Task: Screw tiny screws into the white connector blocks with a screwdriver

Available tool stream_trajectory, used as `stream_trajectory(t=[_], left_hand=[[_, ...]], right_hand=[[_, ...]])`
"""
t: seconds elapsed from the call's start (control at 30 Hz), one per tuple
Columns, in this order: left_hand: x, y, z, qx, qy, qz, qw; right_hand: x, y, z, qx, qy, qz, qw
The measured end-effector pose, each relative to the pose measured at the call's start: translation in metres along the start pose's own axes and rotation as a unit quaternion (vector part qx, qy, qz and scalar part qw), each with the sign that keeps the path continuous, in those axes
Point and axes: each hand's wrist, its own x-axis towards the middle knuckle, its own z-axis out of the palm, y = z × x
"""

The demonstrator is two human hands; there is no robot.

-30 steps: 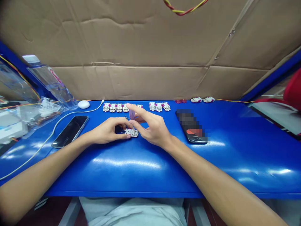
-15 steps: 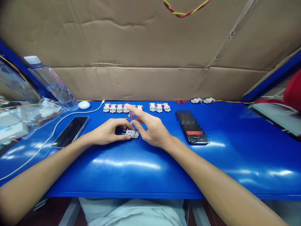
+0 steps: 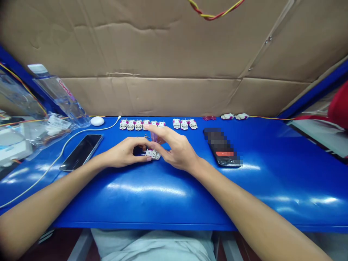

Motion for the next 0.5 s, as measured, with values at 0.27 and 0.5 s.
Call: stream_trajectory(t=[0.27, 0.5], left_hand=[[0.0001, -0.0005, -0.0002, -0.005, -0.006, -0.001, 1.0], [-0.0008, 0.0, -0.0003, 0.001, -0.008, -0.005, 1.0]], right_hand=[[0.0009, 0.0, 0.0005, 0.014, -0.027, 0.006, 1.0], [0.0021, -0.0016, -0.0017, -0.002, -0.037, 0.032, 0.999]])
